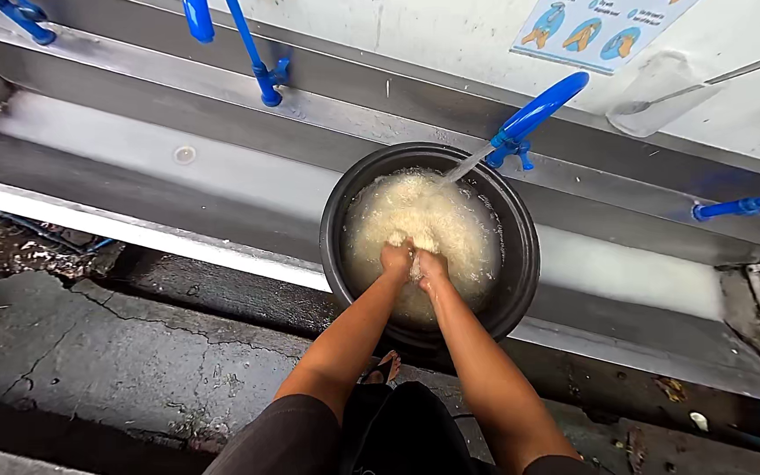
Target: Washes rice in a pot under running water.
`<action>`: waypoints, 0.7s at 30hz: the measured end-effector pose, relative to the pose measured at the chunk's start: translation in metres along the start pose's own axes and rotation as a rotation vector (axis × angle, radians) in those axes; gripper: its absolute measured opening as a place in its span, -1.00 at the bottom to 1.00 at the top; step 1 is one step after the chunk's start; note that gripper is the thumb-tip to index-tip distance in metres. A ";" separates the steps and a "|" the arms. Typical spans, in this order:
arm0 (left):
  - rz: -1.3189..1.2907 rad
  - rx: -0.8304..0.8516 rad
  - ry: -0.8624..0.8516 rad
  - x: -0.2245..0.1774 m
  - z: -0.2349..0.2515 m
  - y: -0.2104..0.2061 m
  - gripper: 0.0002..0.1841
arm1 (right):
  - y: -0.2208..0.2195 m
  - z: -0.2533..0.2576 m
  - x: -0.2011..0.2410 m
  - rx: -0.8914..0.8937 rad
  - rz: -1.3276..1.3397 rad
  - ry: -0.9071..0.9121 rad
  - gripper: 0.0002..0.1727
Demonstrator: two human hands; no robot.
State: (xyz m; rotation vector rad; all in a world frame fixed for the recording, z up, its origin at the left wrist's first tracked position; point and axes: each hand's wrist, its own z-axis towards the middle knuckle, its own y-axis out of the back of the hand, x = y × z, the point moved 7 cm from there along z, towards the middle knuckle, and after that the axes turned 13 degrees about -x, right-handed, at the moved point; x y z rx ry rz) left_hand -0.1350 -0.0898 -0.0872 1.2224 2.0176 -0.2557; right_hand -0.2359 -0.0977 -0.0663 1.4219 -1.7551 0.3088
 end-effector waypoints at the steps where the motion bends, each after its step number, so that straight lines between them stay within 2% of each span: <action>1: 0.019 -0.009 -0.048 -0.007 0.002 -0.002 -0.41 | 0.001 0.005 0.008 0.000 -0.021 0.026 -0.55; 3: 0.098 -0.009 -0.114 -0.022 0.001 -0.004 -0.36 | 0.002 0.016 0.022 -0.025 -0.093 0.097 -0.50; 6: 0.288 -0.010 -0.216 -0.053 0.000 0.003 -0.15 | 0.009 0.040 0.043 -0.114 -0.358 0.245 -0.27; 7: 0.355 -0.038 -0.260 -0.067 0.000 0.008 -0.17 | 0.017 0.048 0.049 -0.166 -0.464 0.292 -0.24; 10: 0.468 -0.164 -0.381 -0.084 0.020 0.026 -0.25 | 0.043 0.079 0.061 -0.300 -0.630 0.459 -0.41; 12: 0.476 -0.204 -0.376 -0.079 0.040 0.037 -0.17 | 0.061 0.101 0.057 -0.327 -0.640 0.529 -0.35; 14: 0.409 -0.230 -0.282 -0.067 0.056 0.043 -0.14 | 0.074 0.121 0.041 -0.322 -0.505 0.466 -0.19; 18: 0.090 -0.279 -0.028 -0.039 0.069 0.037 -0.10 | 0.067 0.117 0.005 -0.330 0.060 0.115 -0.09; 21: -0.106 -0.145 0.064 -0.018 0.071 0.015 -0.05 | 0.043 0.096 -0.001 -0.260 0.289 0.012 -0.15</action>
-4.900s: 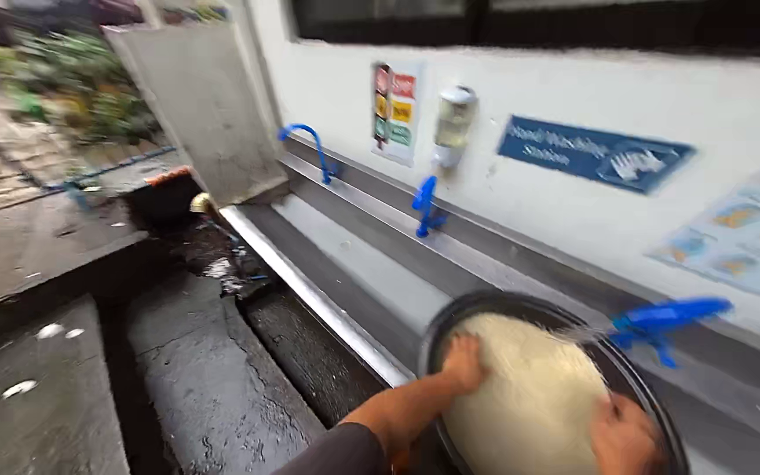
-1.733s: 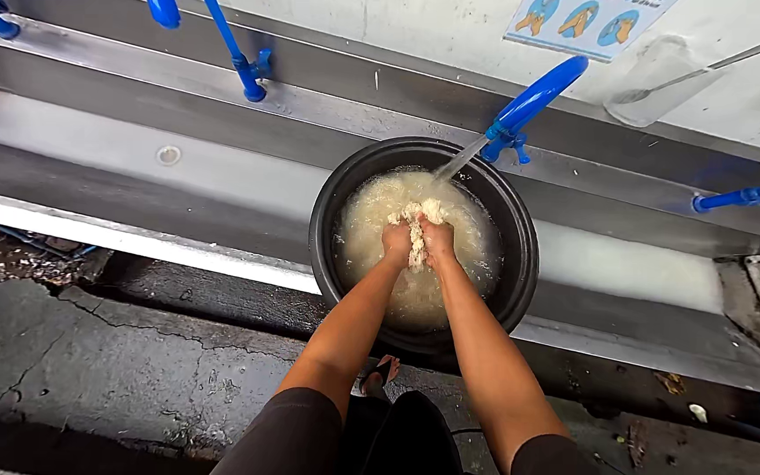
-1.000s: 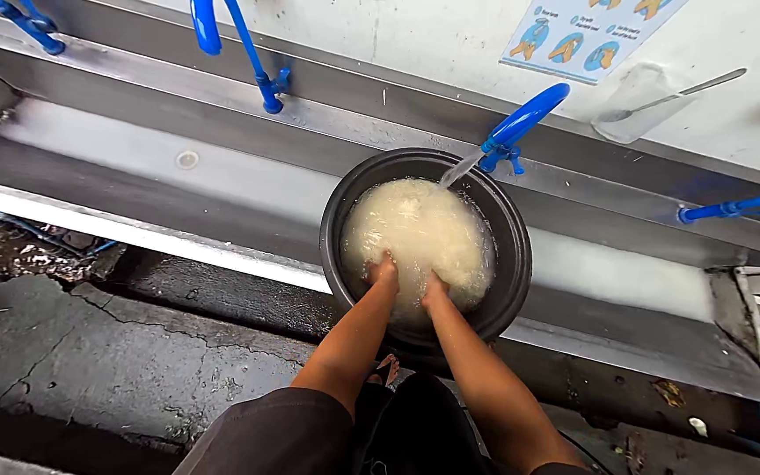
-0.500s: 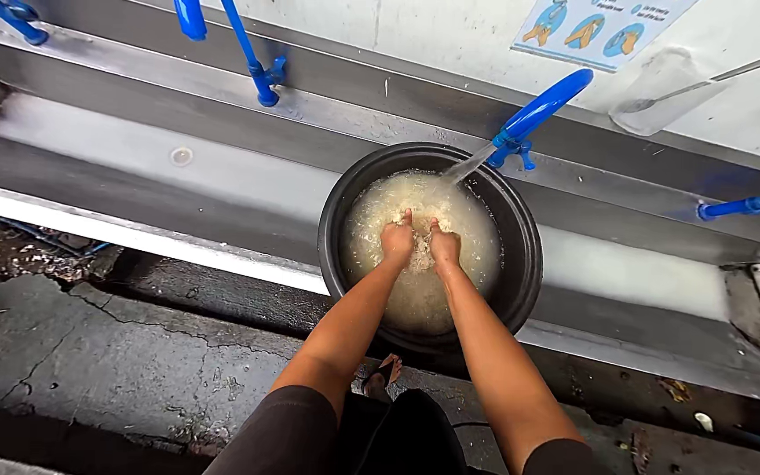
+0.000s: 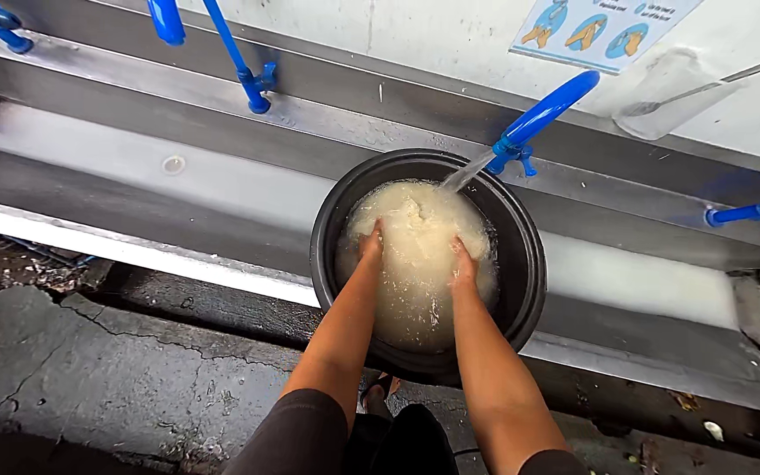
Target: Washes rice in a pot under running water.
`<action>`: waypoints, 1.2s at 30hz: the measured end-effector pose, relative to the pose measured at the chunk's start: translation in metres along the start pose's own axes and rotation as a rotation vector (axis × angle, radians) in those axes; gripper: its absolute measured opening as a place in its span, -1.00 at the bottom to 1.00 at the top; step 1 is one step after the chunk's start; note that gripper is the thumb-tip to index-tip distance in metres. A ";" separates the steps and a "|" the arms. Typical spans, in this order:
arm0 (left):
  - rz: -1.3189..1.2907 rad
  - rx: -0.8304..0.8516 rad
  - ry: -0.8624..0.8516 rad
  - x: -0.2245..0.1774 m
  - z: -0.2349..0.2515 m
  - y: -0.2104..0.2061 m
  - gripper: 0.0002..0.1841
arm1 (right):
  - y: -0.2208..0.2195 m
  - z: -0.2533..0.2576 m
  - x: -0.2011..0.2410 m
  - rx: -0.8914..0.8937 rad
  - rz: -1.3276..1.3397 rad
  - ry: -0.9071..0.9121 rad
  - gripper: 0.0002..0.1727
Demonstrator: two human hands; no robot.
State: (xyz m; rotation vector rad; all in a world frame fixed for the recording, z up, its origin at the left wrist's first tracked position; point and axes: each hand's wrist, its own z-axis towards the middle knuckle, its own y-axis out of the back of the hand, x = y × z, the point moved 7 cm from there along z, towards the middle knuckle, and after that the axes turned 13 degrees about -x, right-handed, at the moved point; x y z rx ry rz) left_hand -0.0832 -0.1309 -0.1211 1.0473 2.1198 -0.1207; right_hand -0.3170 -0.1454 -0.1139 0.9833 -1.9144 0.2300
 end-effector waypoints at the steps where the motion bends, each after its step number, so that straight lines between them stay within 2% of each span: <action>1: -0.034 0.056 0.028 0.005 -0.004 -0.008 -0.05 | -0.007 -0.009 -0.001 0.057 0.033 -0.018 -0.16; 4: -0.039 0.174 0.060 0.013 -0.029 -0.027 -0.16 | -0.025 -0.029 -0.006 0.194 -0.014 -0.031 -0.28; 7: -0.020 0.286 0.036 0.015 -0.043 -0.046 -0.43 | -0.040 -0.044 -0.004 0.318 -0.030 -0.026 -0.38; 9: 0.044 0.250 -0.035 0.006 -0.049 -0.050 -0.48 | -0.044 -0.056 0.006 0.365 -0.041 -0.011 -0.47; 13: 0.192 0.138 -0.298 -0.032 -0.065 -0.042 -0.56 | -0.046 -0.069 0.032 0.358 -0.068 0.116 -0.55; 15: 0.265 0.148 -0.389 -0.046 -0.073 -0.037 -0.49 | -0.047 -0.068 0.039 0.342 -0.157 0.187 -0.52; 16: 0.327 0.146 -0.421 -0.052 -0.076 -0.034 -0.39 | -0.048 -0.064 0.042 0.320 -0.240 0.240 -0.49; 18: 0.475 0.115 -0.458 -0.064 -0.077 -0.029 -0.24 | -0.049 -0.052 0.049 0.227 -0.488 0.372 -0.35; 20: 0.570 0.065 -0.489 -0.076 -0.069 -0.025 -0.24 | -0.047 -0.040 0.062 0.149 -0.744 0.498 -0.31; 21: 0.575 0.030 -0.519 -0.079 -0.062 -0.023 -0.26 | -0.044 -0.033 0.068 0.108 -0.814 0.566 -0.40; 23: 0.574 -0.017 -0.592 -0.084 -0.042 -0.018 -0.31 | -0.039 -0.013 0.074 0.070 -0.860 0.664 -0.52; 25: 0.614 -0.021 -0.600 -0.086 -0.021 -0.015 -0.26 | -0.035 0.016 0.076 0.069 -0.792 0.714 -0.42; 28: 0.488 0.030 -0.443 -0.078 0.010 -0.020 -0.20 | -0.036 0.051 0.061 0.129 -0.431 0.557 -0.20; 30: 0.315 0.086 -0.312 -0.068 0.025 -0.030 -0.16 | -0.047 0.050 0.054 0.206 -0.205 0.415 -0.16; 33: 0.189 0.116 -0.193 -0.056 0.034 -0.046 -0.08 | -0.064 0.037 0.047 0.222 -0.078 0.276 -0.18; 36: 0.141 0.155 -0.132 -0.049 0.026 -0.061 -0.03 | -0.078 0.015 0.035 0.279 -0.061 0.179 -0.14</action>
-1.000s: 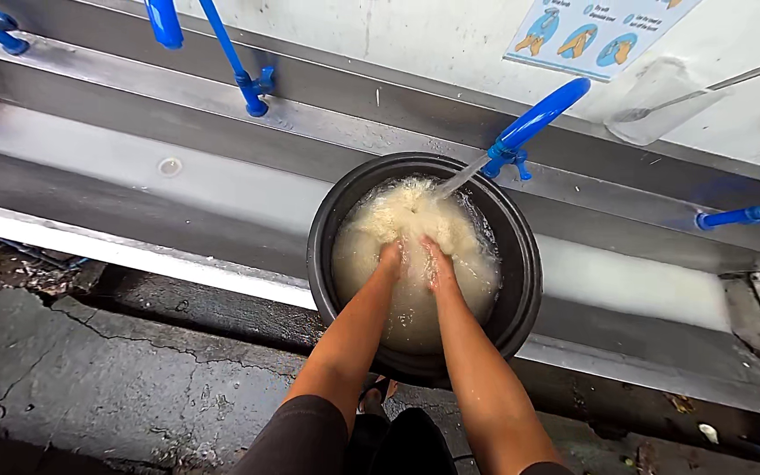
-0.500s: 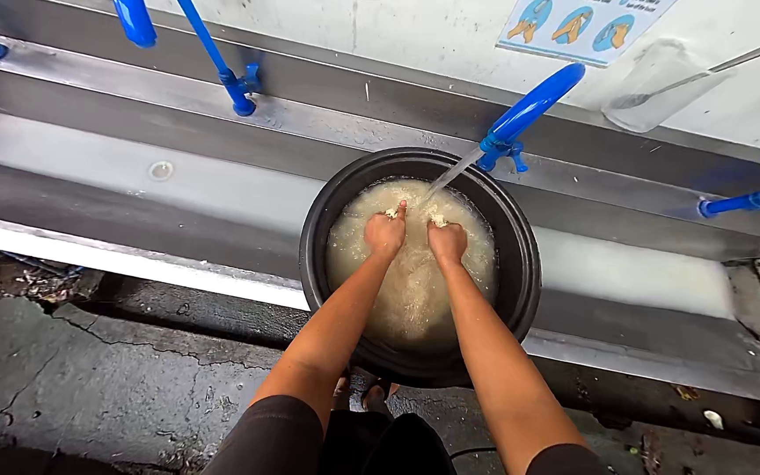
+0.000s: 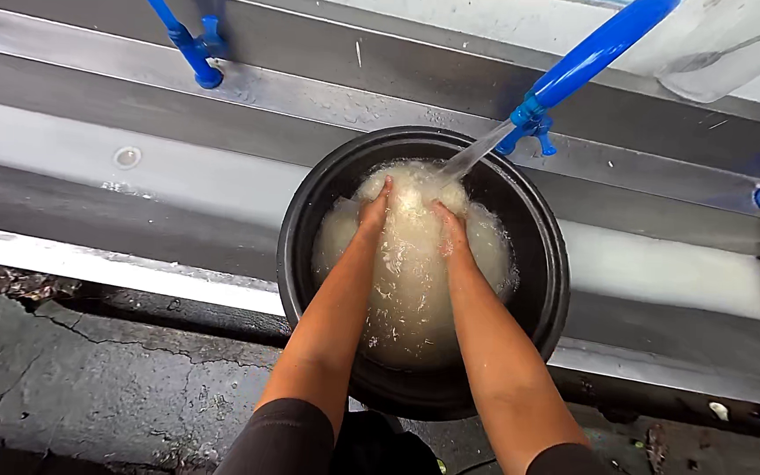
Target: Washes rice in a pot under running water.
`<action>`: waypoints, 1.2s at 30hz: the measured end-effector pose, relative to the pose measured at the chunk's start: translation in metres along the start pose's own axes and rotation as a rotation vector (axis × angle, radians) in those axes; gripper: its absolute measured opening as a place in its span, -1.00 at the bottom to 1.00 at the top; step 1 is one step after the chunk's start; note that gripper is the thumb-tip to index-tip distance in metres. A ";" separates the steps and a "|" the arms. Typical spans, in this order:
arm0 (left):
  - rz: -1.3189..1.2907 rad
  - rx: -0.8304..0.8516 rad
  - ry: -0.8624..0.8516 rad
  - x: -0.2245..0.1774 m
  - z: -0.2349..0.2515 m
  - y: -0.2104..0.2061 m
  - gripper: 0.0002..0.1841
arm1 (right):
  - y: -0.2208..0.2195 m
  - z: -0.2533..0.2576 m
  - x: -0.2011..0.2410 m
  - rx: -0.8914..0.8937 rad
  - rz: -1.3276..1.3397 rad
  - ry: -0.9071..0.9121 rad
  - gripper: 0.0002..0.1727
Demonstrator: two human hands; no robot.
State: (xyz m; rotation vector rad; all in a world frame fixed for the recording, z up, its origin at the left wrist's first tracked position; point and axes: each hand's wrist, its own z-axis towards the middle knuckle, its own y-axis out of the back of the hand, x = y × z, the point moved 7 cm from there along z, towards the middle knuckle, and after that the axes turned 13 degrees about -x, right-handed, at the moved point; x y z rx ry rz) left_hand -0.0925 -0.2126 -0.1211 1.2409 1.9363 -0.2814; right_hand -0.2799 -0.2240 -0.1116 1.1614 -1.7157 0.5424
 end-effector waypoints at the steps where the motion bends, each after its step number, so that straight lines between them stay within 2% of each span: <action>1: -0.041 0.033 0.012 0.000 -0.007 -0.004 -0.06 | -0.006 -0.010 0.001 0.038 -0.003 -0.023 -0.14; 5: -0.190 0.109 0.001 -0.003 -0.046 -0.013 -0.44 | -0.018 -0.045 0.012 0.100 -0.017 -0.087 -0.36; 11: -0.053 0.045 -0.247 -0.015 -0.058 -0.008 -0.64 | -0.012 -0.064 0.025 0.102 -0.158 -0.014 -0.64; 12: 0.006 0.034 -0.265 -0.017 -0.060 -0.005 -0.64 | -0.012 -0.065 0.029 0.094 -0.238 0.024 -0.65; 15: 0.283 -0.007 -0.308 -0.029 -0.066 0.011 -0.48 | -0.009 -0.063 0.049 0.042 -0.633 0.197 -0.53; 17: 0.468 -0.058 -0.387 -0.037 -0.065 0.027 -0.54 | 0.004 -0.057 0.061 -0.023 -0.880 0.303 -0.52; 18: 0.506 -0.083 -0.427 -0.038 -0.062 0.035 -0.55 | 0.013 -0.050 0.060 -0.057 -0.946 0.340 -0.55; 20: 0.523 -0.098 -0.466 -0.034 -0.053 0.052 -0.39 | 0.036 -0.028 0.045 -0.100 -0.988 0.411 -0.43; 22: 0.520 -0.108 -0.418 -0.024 -0.044 0.066 -0.15 | 0.062 -0.012 0.028 -0.121 -0.996 0.314 -0.20; 24: 0.480 -0.152 -0.257 -0.006 -0.043 0.078 -0.09 | 0.086 -0.014 0.009 -0.151 -0.893 0.103 -0.08; 28: 0.227 -0.246 0.071 0.043 -0.061 0.087 -0.13 | 0.107 -0.048 -0.035 -0.231 -0.498 -0.233 -0.14; 30: 0.137 -0.257 0.142 0.064 -0.064 0.081 -0.09 | 0.101 -0.064 -0.045 -0.209 -0.425 -0.310 -0.06; 32: 0.059 -0.186 0.191 0.079 -0.064 0.066 -0.08 | 0.084 -0.078 -0.049 -0.164 -0.346 -0.339 -0.02; 36: -0.103 0.023 0.234 0.076 -0.092 0.037 -0.16 | 0.043 -0.112 -0.039 -0.007 -0.231 -0.306 -0.25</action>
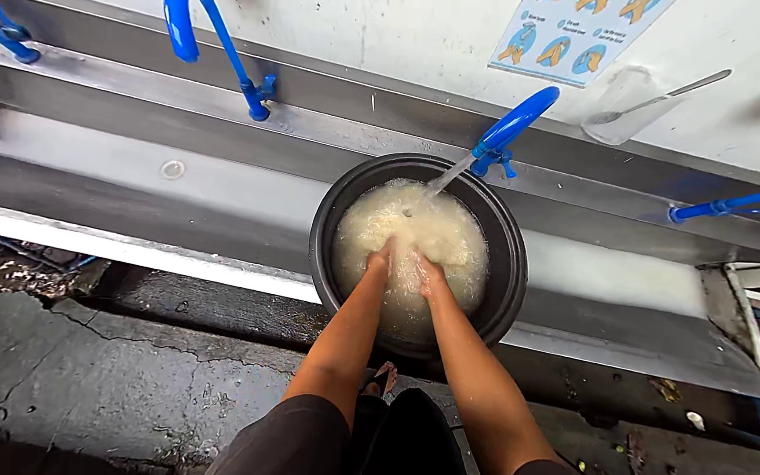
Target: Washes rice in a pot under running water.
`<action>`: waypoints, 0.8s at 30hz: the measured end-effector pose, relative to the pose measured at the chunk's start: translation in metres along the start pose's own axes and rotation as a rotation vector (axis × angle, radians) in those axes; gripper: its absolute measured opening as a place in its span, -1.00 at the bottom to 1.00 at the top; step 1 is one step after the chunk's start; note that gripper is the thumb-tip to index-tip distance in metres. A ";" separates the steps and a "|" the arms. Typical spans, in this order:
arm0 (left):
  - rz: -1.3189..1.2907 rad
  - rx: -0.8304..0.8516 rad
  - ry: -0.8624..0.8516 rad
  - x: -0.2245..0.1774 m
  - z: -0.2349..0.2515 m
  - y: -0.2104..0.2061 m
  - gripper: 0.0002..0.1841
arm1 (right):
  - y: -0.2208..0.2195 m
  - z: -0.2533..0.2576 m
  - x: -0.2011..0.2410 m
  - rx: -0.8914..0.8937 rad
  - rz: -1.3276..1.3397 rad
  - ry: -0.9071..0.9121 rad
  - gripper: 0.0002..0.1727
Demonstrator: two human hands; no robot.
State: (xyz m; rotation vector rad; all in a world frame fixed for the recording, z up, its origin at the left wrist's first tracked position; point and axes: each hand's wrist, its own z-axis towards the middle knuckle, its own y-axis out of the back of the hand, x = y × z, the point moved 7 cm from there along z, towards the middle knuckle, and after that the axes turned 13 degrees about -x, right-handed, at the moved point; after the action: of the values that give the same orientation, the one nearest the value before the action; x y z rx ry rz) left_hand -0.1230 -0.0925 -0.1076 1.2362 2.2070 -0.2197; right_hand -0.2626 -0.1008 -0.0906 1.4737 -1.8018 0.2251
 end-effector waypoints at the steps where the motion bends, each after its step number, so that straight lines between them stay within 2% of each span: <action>1: -0.012 0.038 -0.002 -0.001 -0.004 -0.006 -0.21 | -0.007 -0.006 0.004 0.036 0.009 0.022 -0.31; 5: 0.011 0.114 -0.040 -0.013 -0.011 -0.014 -0.50 | -0.020 -0.020 0.030 0.121 0.029 0.171 -0.35; 8: 0.072 0.062 -0.192 -0.036 -0.021 -0.012 -0.52 | -0.018 -0.023 0.048 0.101 0.000 0.215 -0.47; 10: 0.111 0.055 -0.276 -0.050 -0.022 -0.014 -0.49 | -0.018 -0.019 0.057 0.076 -0.064 0.242 -0.49; 13: 0.249 0.005 -0.342 -0.078 -0.017 -0.010 -0.36 | -0.014 -0.011 0.084 -0.059 -0.273 0.372 -0.39; 16: 0.512 -0.073 -0.528 -0.102 -0.011 0.008 -0.32 | 0.003 0.000 0.110 -0.202 -0.616 0.468 -0.49; 18: 0.600 -0.086 -0.625 -0.105 0.001 0.018 -0.22 | 0.019 0.018 0.115 -0.244 -0.732 0.541 -0.53; 20: 0.627 -0.110 -0.589 -0.100 0.009 0.030 -0.10 | 0.038 0.046 0.103 -0.262 -0.762 0.558 -0.31; 22: 0.585 -0.188 -0.471 -0.085 0.011 0.040 -0.13 | 0.058 0.070 0.076 -0.266 -0.768 0.409 -0.10; 24: 0.456 -0.278 -0.328 -0.061 0.009 0.046 -0.18 | 0.075 0.070 0.038 -0.248 -0.559 0.209 -0.21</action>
State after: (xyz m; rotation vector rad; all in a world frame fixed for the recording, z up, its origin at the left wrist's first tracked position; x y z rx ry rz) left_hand -0.0576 -0.1150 -0.0737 1.3906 1.5704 0.0641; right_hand -0.3621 -0.1468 -0.0884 1.6366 -1.1503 -0.1197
